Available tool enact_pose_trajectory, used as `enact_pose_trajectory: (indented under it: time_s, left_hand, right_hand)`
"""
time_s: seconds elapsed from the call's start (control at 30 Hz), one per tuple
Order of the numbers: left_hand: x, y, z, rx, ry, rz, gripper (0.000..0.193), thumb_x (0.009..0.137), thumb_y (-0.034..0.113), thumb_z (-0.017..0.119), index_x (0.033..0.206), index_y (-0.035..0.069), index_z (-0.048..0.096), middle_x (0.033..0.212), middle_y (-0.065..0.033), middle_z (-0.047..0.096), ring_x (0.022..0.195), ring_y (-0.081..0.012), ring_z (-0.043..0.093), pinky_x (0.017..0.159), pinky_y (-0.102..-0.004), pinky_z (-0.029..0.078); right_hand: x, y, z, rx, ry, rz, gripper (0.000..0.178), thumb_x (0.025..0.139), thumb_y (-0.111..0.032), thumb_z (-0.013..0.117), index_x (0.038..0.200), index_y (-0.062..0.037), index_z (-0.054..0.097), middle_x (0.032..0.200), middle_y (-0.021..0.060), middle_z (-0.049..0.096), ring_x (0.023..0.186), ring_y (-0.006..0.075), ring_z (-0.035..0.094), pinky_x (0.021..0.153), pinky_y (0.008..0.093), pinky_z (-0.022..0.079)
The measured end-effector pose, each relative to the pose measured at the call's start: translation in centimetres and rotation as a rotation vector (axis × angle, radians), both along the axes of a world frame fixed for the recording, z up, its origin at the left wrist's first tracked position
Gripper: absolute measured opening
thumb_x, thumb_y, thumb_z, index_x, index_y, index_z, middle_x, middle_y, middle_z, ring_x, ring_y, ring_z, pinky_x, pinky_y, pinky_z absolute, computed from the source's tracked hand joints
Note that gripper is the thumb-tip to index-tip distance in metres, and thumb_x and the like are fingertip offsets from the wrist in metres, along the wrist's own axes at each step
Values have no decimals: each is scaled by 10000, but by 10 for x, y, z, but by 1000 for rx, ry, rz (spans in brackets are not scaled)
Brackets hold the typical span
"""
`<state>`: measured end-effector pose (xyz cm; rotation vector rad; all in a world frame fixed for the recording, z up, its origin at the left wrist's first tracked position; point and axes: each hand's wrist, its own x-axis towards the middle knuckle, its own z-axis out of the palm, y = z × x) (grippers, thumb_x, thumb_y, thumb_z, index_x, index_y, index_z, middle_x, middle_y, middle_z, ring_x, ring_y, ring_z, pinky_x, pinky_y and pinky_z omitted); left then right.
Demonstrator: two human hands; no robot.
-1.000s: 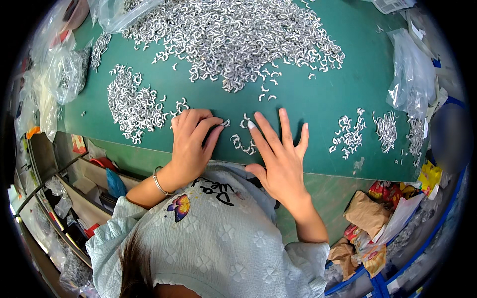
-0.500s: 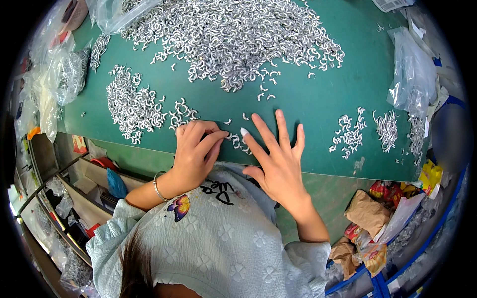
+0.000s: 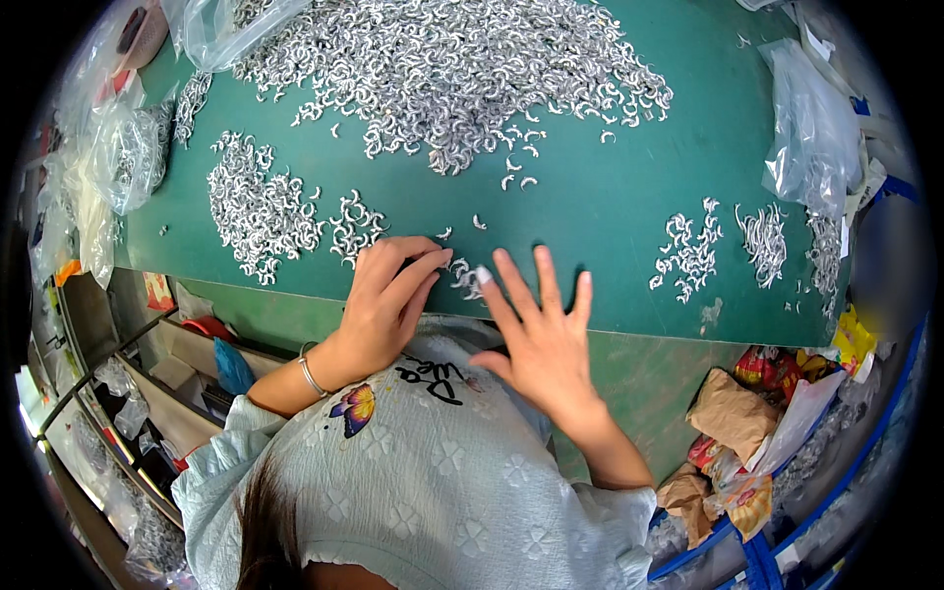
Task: The person gathers and sorts small silver crescent-shaped metal parts by hand on a green workbench, moving them from large piles into smaller groups and containers.
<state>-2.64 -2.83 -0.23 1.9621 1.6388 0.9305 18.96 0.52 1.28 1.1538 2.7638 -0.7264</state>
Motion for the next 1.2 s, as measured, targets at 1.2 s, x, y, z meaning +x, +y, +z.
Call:
enact_pose_trajectory:
  time_s: [1.2]
  left_hand:
    - [-18, 7, -5, 7, 177, 205, 244, 811, 14, 677, 1040, 43, 598, 1223, -137, 512, 1257, -369, 469, 1057, -725, 152]
  right_hand:
    - [-10, 50, 4, 247, -40, -257, 831, 815, -354, 699, 1501, -63, 332, 1585, 76, 274, 1478, 392, 149, 1091, 702, 77]
